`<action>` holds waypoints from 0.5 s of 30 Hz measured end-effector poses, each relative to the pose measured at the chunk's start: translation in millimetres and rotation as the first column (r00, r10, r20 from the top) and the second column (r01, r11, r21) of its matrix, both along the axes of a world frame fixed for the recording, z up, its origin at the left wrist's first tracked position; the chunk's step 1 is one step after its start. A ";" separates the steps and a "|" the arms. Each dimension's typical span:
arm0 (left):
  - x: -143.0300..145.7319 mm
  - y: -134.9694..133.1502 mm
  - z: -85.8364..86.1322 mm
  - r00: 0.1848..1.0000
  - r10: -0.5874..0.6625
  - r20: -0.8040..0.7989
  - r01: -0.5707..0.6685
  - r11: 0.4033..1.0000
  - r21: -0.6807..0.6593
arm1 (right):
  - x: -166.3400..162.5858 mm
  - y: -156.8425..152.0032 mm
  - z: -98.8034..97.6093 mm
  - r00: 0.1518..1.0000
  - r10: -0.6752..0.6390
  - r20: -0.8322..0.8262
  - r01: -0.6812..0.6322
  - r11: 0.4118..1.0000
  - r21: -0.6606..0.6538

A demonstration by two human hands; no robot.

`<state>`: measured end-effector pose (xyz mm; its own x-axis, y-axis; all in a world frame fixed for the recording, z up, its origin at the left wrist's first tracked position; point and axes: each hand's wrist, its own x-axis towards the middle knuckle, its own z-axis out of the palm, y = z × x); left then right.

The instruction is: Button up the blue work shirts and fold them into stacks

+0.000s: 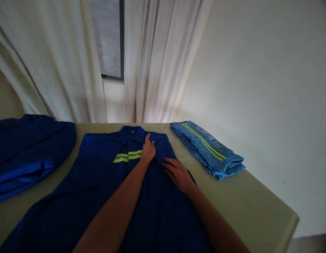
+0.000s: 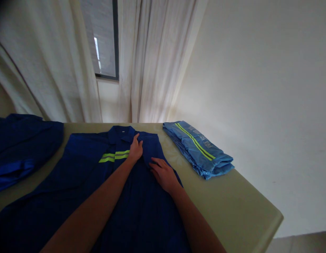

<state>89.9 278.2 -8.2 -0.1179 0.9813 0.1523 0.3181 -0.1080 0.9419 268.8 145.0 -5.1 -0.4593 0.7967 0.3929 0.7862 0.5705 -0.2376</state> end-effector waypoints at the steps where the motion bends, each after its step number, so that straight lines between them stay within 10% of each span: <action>1: 0.0 -1.4 1.5 1.000 0.016 0.002 -0.016 1.000 -0.005 | -0.7 -0.3 0.5 1.000 0.006 0.012 -0.006 1.000 -0.029; 11: -1.3 -4.5 5.4 0.949 0.096 -0.300 -0.012 0.963 0.268 | -10.7 -9.2 2.7 0.964 -0.166 0.207 0.201 0.966 -0.164; 15: 5.2 -12.5 -3.3 0.839 -0.021 -0.543 0.213 0.932 0.293 | -14.6 -10.8 2.8 0.958 -0.171 0.230 0.215 0.960 -0.181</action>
<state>95.1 265.7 -11.5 0.1864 0.8621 0.4712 0.7148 -0.4480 0.5370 254.2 134.2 -2.3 -0.3438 0.9306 0.1256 0.9208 0.3603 -0.1494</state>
